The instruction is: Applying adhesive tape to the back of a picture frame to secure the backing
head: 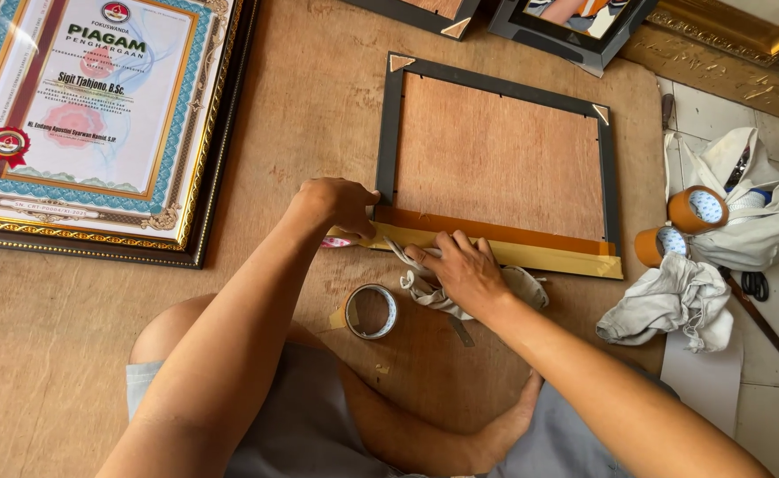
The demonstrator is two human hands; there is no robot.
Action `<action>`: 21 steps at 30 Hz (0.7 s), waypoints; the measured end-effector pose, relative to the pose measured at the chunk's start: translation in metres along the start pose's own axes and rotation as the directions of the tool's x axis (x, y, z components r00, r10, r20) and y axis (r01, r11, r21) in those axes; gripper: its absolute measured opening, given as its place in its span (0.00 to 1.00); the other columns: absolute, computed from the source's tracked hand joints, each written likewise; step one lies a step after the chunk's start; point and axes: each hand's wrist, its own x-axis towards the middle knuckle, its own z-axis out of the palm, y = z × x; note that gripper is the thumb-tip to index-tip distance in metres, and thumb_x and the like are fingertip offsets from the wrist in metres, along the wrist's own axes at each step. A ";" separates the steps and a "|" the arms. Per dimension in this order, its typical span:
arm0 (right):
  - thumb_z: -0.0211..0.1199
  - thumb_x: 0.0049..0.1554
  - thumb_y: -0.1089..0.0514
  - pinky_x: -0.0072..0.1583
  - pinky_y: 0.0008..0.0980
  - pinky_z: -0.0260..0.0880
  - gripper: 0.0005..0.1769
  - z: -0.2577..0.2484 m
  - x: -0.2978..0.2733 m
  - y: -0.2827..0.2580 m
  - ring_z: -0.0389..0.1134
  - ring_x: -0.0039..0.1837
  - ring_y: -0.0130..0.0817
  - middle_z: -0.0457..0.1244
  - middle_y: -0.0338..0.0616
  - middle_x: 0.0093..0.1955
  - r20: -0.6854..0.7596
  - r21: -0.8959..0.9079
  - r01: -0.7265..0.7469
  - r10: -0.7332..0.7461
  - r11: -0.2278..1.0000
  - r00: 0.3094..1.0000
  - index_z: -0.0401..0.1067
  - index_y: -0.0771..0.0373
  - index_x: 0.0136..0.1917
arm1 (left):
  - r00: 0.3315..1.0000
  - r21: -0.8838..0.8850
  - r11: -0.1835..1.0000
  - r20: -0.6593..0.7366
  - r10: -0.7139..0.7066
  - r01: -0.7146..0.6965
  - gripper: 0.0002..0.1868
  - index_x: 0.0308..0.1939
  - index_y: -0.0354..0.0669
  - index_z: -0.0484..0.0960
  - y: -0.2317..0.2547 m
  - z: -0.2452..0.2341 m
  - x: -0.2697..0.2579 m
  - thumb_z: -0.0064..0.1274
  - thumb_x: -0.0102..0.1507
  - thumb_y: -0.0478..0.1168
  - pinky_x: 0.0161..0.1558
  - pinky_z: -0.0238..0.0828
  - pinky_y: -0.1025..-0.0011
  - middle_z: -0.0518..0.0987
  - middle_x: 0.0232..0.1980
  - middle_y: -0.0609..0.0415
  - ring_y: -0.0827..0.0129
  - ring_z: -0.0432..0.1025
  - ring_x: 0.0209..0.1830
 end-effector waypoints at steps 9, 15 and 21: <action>0.58 0.66 0.60 0.46 0.50 0.64 0.38 0.003 0.005 -0.007 0.62 0.55 0.48 0.58 0.44 0.55 -0.038 -0.021 -0.018 0.018 1.000 0.999 0.61 0.33 0.86 | 1.000 0.017 1.000 0.001 0.015 -0.015 0.42 0.73 0.79 0.84 0.001 0.003 0.005 0.65 0.51 0.61 0.60 0.84 0.46 0.90 0.62 0.58 0.55 0.83 0.66; 0.55 0.66 0.61 0.50 0.59 0.67 0.37 -0.004 -0.019 -0.007 0.63 0.57 0.51 0.58 0.40 0.52 0.087 0.032 -0.214 0.211 0.976 0.974 0.62 0.33 0.84 | 1.000 0.021 1.000 0.009 0.008 -0.008 0.41 0.72 0.81 0.84 0.001 0.002 0.002 0.64 0.51 0.61 0.60 0.84 0.47 0.90 0.62 0.61 0.57 0.83 0.66; 0.63 0.63 0.56 0.53 0.61 0.68 0.42 0.019 -0.032 0.003 0.61 0.62 0.53 0.57 0.42 0.57 0.183 0.001 -0.372 0.365 0.928 0.913 0.58 0.36 0.87 | 1.000 0.032 0.999 -0.006 0.004 -0.004 0.39 0.70 0.81 0.85 0.001 0.008 0.010 0.65 0.51 0.61 0.61 0.84 0.47 0.91 0.61 0.61 0.57 0.84 0.66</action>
